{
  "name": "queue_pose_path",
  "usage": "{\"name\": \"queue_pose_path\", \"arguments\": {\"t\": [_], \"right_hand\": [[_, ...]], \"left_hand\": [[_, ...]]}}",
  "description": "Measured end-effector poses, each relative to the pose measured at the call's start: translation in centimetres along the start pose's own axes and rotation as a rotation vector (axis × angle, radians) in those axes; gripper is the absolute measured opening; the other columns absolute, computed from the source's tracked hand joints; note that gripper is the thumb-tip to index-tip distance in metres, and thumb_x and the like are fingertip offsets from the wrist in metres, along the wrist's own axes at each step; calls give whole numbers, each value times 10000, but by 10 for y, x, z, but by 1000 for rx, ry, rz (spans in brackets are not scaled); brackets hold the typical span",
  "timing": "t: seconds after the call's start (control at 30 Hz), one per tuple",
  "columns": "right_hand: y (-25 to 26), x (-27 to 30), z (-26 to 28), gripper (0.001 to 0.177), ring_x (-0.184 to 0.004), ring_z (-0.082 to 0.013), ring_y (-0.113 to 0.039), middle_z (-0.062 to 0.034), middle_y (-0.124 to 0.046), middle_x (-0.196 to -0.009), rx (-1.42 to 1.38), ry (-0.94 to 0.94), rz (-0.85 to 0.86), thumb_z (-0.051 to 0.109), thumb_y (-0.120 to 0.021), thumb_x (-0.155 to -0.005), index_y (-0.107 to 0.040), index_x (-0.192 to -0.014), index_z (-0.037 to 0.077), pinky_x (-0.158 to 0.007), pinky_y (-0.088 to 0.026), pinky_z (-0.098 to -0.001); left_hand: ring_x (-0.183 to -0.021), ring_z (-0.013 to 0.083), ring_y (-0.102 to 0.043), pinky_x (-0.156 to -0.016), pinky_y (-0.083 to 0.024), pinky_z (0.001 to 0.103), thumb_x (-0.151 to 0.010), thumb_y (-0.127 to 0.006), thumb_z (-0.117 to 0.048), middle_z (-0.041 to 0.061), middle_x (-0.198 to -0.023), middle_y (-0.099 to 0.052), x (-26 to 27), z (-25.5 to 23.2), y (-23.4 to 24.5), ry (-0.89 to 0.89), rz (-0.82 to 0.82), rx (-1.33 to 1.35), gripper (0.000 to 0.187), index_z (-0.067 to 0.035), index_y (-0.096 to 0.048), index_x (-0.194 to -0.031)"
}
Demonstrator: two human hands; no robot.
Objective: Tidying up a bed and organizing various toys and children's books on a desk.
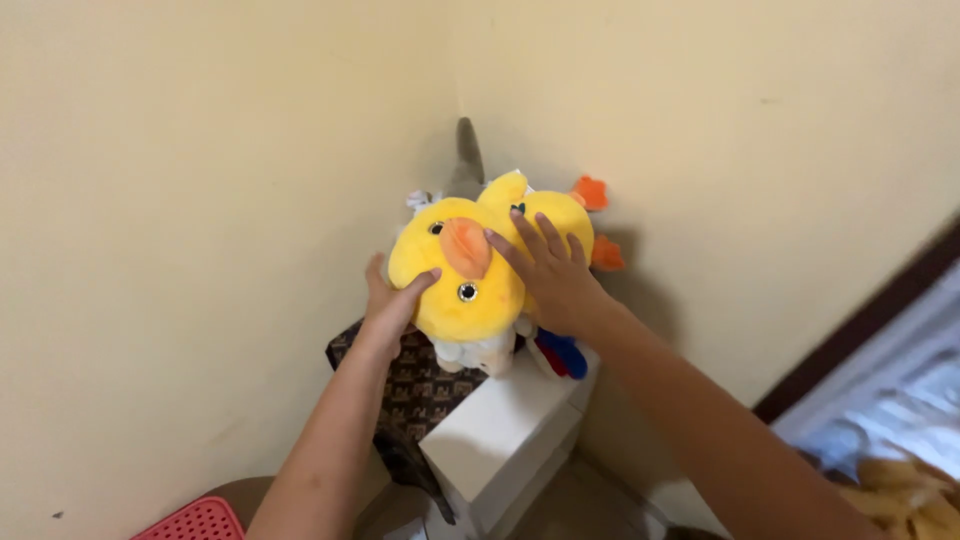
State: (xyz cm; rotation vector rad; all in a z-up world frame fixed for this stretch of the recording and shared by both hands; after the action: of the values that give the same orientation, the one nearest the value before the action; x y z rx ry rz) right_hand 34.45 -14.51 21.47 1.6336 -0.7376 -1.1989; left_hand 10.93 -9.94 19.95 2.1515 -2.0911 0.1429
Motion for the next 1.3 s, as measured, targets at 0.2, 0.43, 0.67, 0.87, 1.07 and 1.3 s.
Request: {"name": "queue_pose_path", "arguments": {"t": [0.2, 0.43, 0.67, 0.87, 1.07, 1.3], "right_hand": [[6, -50, -25, 1431, -1523, -417, -141, -165, -164, -1662, -169, 158, 240, 402, -998, -455, -136, -1586, 239, -1126, -183, -682], [-41, -59, -51, 1137, -1198, -429, -495, -230, -554, -1220, -277, 390, -136, 465, -910, -640, -287, -1543, 163, -1020, -323, -541], [-22, -78, -83, 1018, -1034, -356, -638, -162, -692, -1067, -365, 176, -150, 385, -799, -735, -303, -1577, 98, -981, -371, -480], [24, -97, -95, 1261, -1166, -399, -634, -220, -674, -1252, -530, -112, -405, 526, -916, -660, -189, -1544, -6, -951, -396, -563], [15, -98, -102, 1399, -1145, -437, -642, -231, -665, -1291, -571, -234, -576, 569, -964, -642, -97, -1568, -20, -931, -420, -616], [-8, -106, -101, 1395, -998, -448, -669, -214, -699, -1121, -422, -324, -634, 543, -993, -608, -159, -1577, -15, -843, -475, -606]], "left_hand": [[-980, 289, -726, -800, -613, 365, -789, -721, -99, 233, -1156, -686, -44, 21, -5, -130, -1, -67, 810, -78, -269, -1460], [-854, 284, -710, -702, -594, 392, -789, -687, -71, 229, -1071, -686, -56, 14, -9, -244, -72, -209, 663, -118, -452, -1407], [-1146, 259, -623, -983, -512, 400, -955, -525, -190, 165, -1299, -604, -63, -9, -14, -445, -80, 86, 486, -121, -468, -1432], [-1139, 275, -666, -973, -524, 398, -915, -609, -277, 200, -1260, -661, -87, -10, -37, -341, -296, -10, 479, -88, -504, -1342], [-1114, 384, -662, -958, -536, 449, -795, -788, -344, 251, -1232, -645, -128, 51, -70, -422, -352, -607, 644, -61, -567, -1330], [-1138, 455, -608, -948, -517, 493, -683, -893, -402, 294, -1239, -592, -134, 60, -103, -226, -185, -809, 967, -52, -384, -1427]]}}
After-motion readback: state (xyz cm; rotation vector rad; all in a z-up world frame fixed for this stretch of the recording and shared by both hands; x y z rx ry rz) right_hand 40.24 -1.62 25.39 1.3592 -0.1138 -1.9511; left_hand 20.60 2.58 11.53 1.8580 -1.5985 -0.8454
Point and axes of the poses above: each hand's wrist, its own x-axis away from the middle knuckle, its own y-axis out of the back of the hand, z = x × y, the point moved 1 cm from there along -x, towards the middle knuckle
